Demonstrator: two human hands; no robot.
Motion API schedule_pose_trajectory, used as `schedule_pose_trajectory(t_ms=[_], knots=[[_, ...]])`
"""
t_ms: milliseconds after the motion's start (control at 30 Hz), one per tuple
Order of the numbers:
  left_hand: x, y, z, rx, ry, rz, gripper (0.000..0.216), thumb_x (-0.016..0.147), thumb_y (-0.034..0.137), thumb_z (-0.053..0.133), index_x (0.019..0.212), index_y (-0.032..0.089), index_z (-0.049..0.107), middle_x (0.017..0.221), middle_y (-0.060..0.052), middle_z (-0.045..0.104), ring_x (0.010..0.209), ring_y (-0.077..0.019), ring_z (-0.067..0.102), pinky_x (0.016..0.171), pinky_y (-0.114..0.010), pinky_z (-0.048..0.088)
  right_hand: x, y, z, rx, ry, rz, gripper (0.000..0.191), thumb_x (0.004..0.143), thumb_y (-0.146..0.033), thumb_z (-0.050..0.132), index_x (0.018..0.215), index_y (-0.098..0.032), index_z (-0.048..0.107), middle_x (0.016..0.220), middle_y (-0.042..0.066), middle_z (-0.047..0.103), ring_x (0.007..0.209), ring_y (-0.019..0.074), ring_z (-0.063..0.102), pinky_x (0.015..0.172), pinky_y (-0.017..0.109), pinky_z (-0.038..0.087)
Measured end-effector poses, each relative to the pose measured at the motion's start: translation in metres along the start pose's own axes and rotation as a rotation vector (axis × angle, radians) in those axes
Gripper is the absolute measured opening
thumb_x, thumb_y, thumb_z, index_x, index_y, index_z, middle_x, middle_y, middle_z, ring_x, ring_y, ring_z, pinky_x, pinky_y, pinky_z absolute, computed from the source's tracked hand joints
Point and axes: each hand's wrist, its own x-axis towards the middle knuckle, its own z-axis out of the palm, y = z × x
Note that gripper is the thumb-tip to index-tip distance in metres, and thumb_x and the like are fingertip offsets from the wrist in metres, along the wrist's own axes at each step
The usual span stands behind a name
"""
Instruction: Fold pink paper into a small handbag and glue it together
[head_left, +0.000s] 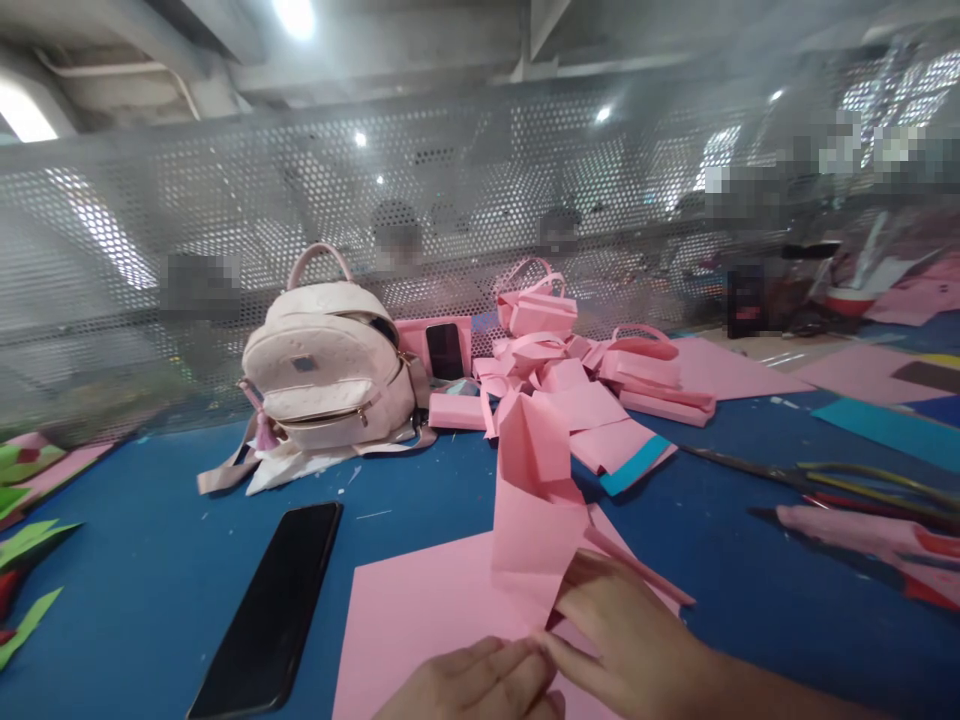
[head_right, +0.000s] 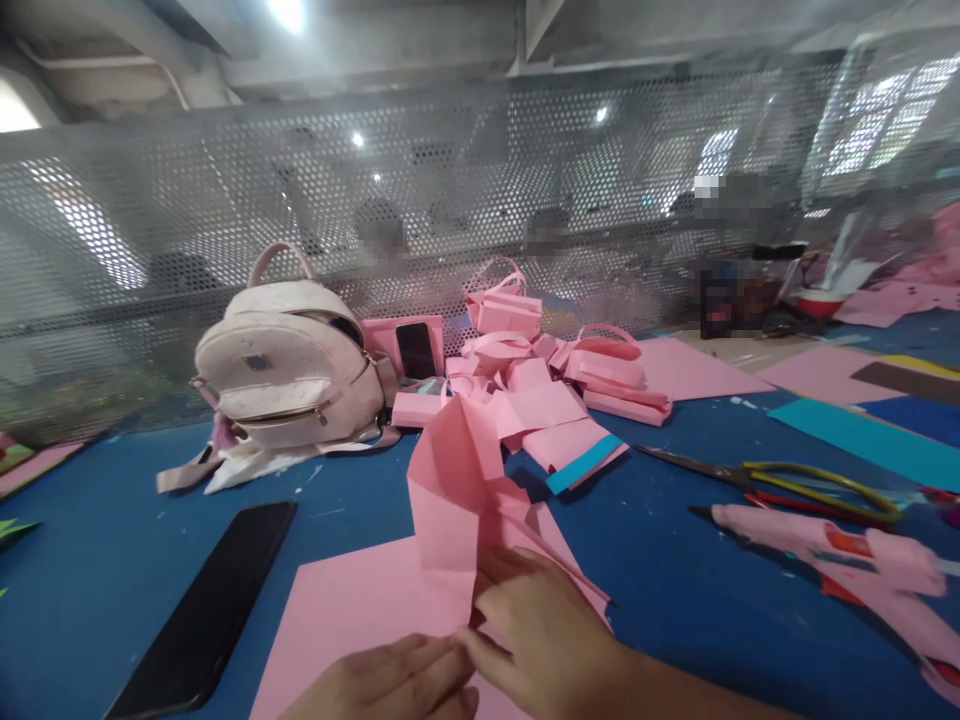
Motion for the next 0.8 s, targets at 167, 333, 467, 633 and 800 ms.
schedule_pose_trajectory(t_ms=[167, 333, 467, 633, 800], knots=[[-0.006, -0.009, -0.010, -0.137, -0.013, 0.001, 0.024, 0.100, 0.020, 0.045, 0.093, 0.015, 0.068, 0.099, -0.001, 0.079, 0.090, -0.0131, 0.075, 0.086, -0.022, 0.059, 0.000, -0.005, 0.009, -0.130, 0.006, 0.119, 0.027, 0.089, -0.026, 0.045, 0.088, -0.021, 0.071, 0.091, 0.009, 0.074, 0.084, 0.0280, 0.066, 0.074, 0.036, 0.046], [-0.002, -0.022, -0.021, -0.091, -0.007, -0.060, 0.019, 0.092, 0.020, 0.053, 0.094, 0.011, 0.070, 0.097, -0.006, 0.079, 0.084, -0.0195, 0.075, 0.075, -0.028, 0.063, -0.003, -0.004, 0.012, -0.117, 0.048, 0.083, 0.030, 0.087, -0.022, 0.045, 0.101, -0.024, 0.072, 0.100, 0.007, 0.075, 0.092, 0.0281, 0.066, 0.080, 0.037, 0.047], [-0.001, -0.026, -0.021, -0.107, -0.026, -0.026, 0.018, 0.091, 0.019, 0.055, 0.094, 0.011, 0.070, 0.096, -0.007, 0.078, 0.080, -0.0187, 0.073, 0.069, -0.029, 0.061, -0.004, -0.001, 0.013, -0.111, 0.061, 0.065, 0.028, 0.087, -0.022, 0.046, 0.097, -0.023, 0.072, 0.101, 0.007, 0.074, 0.091, 0.0263, 0.065, 0.079, 0.035, 0.047], [-0.005, -0.026, -0.018, -0.080, -0.031, 0.012, 0.022, 0.095, 0.024, 0.053, 0.101, 0.012, 0.070, 0.100, -0.006, 0.078, 0.087, -0.0185, 0.072, 0.075, -0.029, 0.059, -0.001, 0.000, 0.014, -0.053, 0.086, 0.050, 0.022, 0.083, -0.022, 0.052, 0.094, -0.024, 0.071, 0.096, 0.004, 0.074, 0.086, 0.0238, 0.065, 0.079, 0.032, 0.046], [-0.006, -0.026, -0.018, -0.064, -0.037, 0.009, 0.027, 0.099, 0.026, 0.047, 0.103, 0.013, 0.070, 0.104, -0.002, 0.077, 0.088, -0.0182, 0.072, 0.076, -0.029, 0.057, -0.002, 0.000, 0.013, -0.048, 0.065, 0.036, 0.022, 0.083, -0.022, 0.052, 0.095, -0.023, 0.069, 0.098, 0.005, 0.073, 0.088, 0.0240, 0.065, 0.078, 0.032, 0.046]])
